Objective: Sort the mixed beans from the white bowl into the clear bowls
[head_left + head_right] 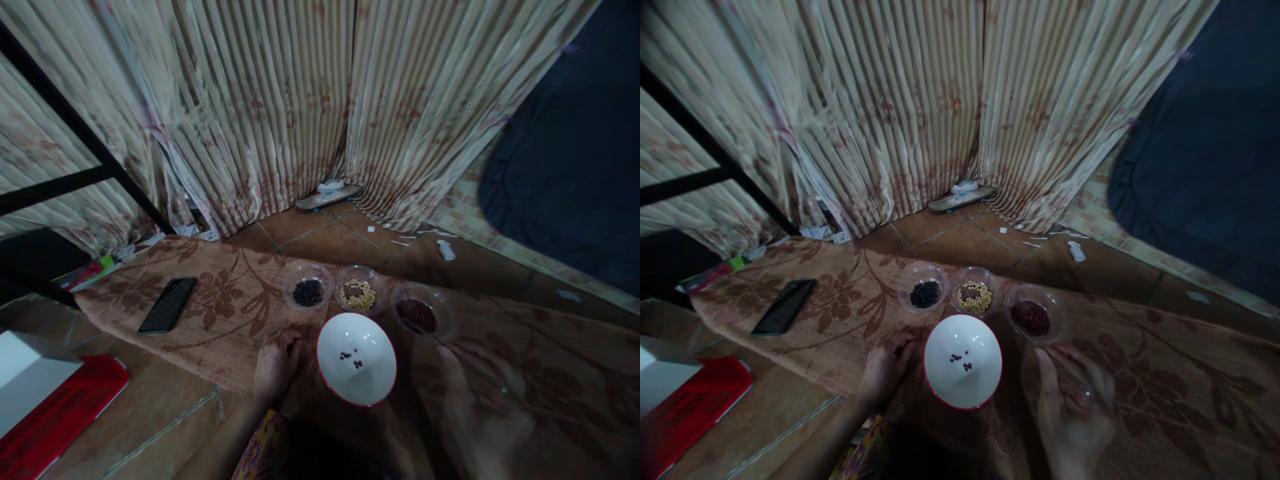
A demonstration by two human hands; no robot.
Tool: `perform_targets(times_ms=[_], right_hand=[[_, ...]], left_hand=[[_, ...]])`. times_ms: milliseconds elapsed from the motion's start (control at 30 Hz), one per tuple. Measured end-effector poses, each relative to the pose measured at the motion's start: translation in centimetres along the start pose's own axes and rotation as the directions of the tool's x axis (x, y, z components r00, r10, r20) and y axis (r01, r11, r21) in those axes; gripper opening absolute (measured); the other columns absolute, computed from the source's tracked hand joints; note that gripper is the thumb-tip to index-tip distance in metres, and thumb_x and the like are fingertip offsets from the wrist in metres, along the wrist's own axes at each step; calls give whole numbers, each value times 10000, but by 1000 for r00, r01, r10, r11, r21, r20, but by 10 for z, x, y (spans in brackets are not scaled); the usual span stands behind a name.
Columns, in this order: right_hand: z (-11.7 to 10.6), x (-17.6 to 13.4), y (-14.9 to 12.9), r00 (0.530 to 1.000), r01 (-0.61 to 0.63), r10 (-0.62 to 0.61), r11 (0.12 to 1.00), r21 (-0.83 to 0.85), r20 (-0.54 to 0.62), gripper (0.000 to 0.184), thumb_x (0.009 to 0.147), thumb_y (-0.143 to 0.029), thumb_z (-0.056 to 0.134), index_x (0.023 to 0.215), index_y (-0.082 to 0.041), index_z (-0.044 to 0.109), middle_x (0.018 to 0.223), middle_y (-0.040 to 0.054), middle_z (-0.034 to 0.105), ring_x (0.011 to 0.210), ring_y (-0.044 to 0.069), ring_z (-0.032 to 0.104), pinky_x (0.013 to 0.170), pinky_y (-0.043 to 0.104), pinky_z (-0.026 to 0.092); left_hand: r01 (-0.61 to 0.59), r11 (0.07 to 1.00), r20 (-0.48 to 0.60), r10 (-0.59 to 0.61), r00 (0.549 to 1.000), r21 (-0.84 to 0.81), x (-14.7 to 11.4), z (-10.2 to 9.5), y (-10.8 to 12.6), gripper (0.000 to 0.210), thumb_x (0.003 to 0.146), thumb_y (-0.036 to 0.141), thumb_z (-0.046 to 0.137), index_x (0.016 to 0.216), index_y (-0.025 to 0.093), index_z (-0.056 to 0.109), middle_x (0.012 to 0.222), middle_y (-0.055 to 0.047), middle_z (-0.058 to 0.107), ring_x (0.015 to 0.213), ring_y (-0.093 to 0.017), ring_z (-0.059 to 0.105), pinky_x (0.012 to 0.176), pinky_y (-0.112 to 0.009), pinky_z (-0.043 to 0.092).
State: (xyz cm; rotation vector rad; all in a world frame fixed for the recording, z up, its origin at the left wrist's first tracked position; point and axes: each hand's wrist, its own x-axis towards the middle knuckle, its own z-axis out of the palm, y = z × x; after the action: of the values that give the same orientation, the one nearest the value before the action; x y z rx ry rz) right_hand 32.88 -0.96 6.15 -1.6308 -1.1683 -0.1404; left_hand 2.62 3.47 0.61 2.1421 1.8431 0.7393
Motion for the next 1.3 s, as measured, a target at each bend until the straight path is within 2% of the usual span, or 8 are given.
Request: perform_targets(times_ms=[33, 133, 300, 433, 600, 667, 867, 1300], right_hand=[[-1, 9, 5, 998, 23, -24, 1000, -19, -54, 343, 836, -503, 643, 830, -170, 726, 919, 104, 689, 963, 268, 603, 875, 432, 460], [-3, 23, 19, 995, 7, -13, 998, -65, -100, 403, 825, -542, 630, 791, -150, 720, 924, 123, 693, 977, 281, 612, 905, 465, 456], [-6, 1, 13, 993, -106, 107, 994, 19, -54, 341, 809, -502, 660, 793, -166, 715, 938, 119, 700, 973, 272, 622, 888, 447, 479], [-11, -30, 3, 972, -224, 218, 973, 64, 90, 339, 783, -514, 679, 837, -182, 716, 947, 107, 708, 923, 261, 637, 858, 432, 493], [-17, -50, 0, 900, -283, 260, 959, 16, 348, 352, 744, -563, 692, 809, -220, 739, 1005, 86, 708, 954, 267, 637, 891, 441, 480], [-18, -52, -3, 880, -277, 252, 961, 3, 403, 355, 746, -574, 682, 787, -227, 746, 1020, 86, 703, 972, 270, 627, 900, 443, 474], [-15, -56, -10, 859, -194, 171, 981, -1, 482, 343, 799, -567, 629, 804, -250, 760, 1043, 76, 691, 1024, 260, 591, 918, 431, 455], [-7, -57, -4, 852, -170, 146, 985, 3, 503, 315, 808, -547, 642, 814, -253, 755, 1026, 61, 692, 999, 247, 591, 896, 421, 459]], left_hand=[[-2, 1000, 0, 2, 1000, 0, 0, 0, 0, 131, 905, 197, 528, 904, 227, 655, 864, -10, 712, 821, -174, 657, 745, -285, 472], [2, 1000, -1, -2, 1000, -7, 1, -1, -1, 139, 912, 210, 517, 914, 233, 655, 874, -5, 718, 815, -176, 659, 741, -289, 468], [-4, 1000, -9, 3, 1000, -27, 0, 1, -1, 124, 910, 215, 528, 918, 234, 650, 905, -3, 722, 837, -174, 660, 752, -287, 461], [12, 1000, 0, -12, 1000, -15, 0, 1, 0, 109, 896, 204, 548, 905, 228, 655, 884, -7, 716, 798, -168, 651, 736, -285, 457], [6, 1000, -12, -6, 1000, -30, 1, 1, 0, 101, 887, 190, 558, 895, 219, 655, 854, -13, 704, 781, -164, 639, 725, -283, 455], [0, 999, -16, 0, 1000, -35, 0, 1, 0, 97, 886, 193, 561, 897, 219, 654, 850, -14, 701, 783, -164, 637, 735, -286, 456], [11, 999, 3, -11, 1000, -47, 0, 1, 1, 101, 882, 174, 567, 893, 226, 653, 888, -8, 708, 830, -165, 643, 779, -291, 459], [18, 998, 8, -18, 1000, -56, -1, 0, 1, 117, 894, 197, 556, 926, 228, 665, 921, -19, 715, 868, -178, 650, 805, -307, 473]])
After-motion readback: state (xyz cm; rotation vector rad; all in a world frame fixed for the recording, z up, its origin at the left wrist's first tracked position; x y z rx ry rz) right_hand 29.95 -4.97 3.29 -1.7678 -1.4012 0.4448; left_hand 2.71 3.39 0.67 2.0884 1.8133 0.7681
